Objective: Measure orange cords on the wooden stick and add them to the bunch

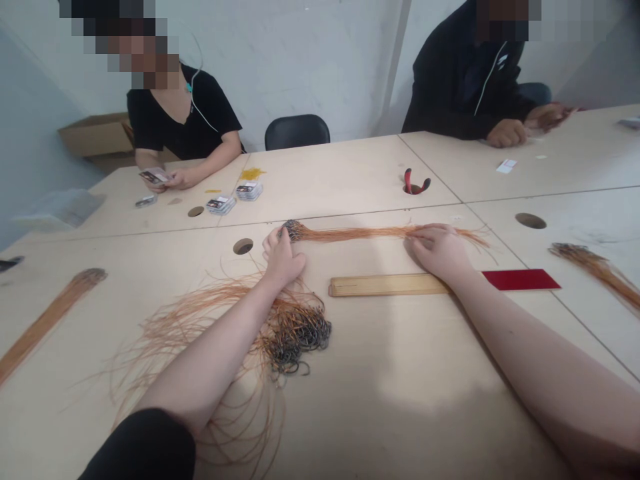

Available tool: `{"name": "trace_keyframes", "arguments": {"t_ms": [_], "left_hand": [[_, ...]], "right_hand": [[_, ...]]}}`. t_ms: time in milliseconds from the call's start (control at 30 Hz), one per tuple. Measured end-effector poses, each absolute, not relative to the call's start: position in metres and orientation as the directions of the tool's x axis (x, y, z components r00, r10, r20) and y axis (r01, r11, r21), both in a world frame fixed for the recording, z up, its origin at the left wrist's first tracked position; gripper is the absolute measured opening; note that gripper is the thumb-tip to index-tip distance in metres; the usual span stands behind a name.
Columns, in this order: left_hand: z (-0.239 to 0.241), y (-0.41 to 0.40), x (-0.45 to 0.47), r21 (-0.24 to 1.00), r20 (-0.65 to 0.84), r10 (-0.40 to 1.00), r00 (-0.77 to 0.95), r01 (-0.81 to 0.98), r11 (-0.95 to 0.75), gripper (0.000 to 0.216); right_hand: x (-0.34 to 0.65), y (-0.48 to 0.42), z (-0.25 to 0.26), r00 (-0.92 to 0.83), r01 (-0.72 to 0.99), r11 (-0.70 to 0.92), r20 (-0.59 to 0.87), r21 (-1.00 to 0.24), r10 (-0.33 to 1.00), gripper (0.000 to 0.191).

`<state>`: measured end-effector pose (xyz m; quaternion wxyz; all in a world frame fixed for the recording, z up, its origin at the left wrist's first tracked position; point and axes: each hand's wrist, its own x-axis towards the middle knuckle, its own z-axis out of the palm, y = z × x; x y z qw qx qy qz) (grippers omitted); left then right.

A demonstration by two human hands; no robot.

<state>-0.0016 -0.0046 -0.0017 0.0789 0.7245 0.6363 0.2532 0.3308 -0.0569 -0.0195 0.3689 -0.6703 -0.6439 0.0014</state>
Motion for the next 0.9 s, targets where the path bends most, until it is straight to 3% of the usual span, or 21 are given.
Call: {"name": "trace_keyframes", "arguments": {"t_ms": [733,900], "left_hand": [[0.002,-0.007,0.001,0.365,0.224,0.972,0.068,0.919,-0.149,0.066],[0.002,-0.007,0.001,0.371,0.220,0.973,0.072,0.916,-0.152,0.063]], "right_hand": [[0.333,-0.057,-0.020,0.166,0.863,0.092,0.452,-0.496,0.876,0.019],[0.312,-0.059,-0.005,0.067,0.881,0.225,0.581,-0.416,0.811,0.022]]}}
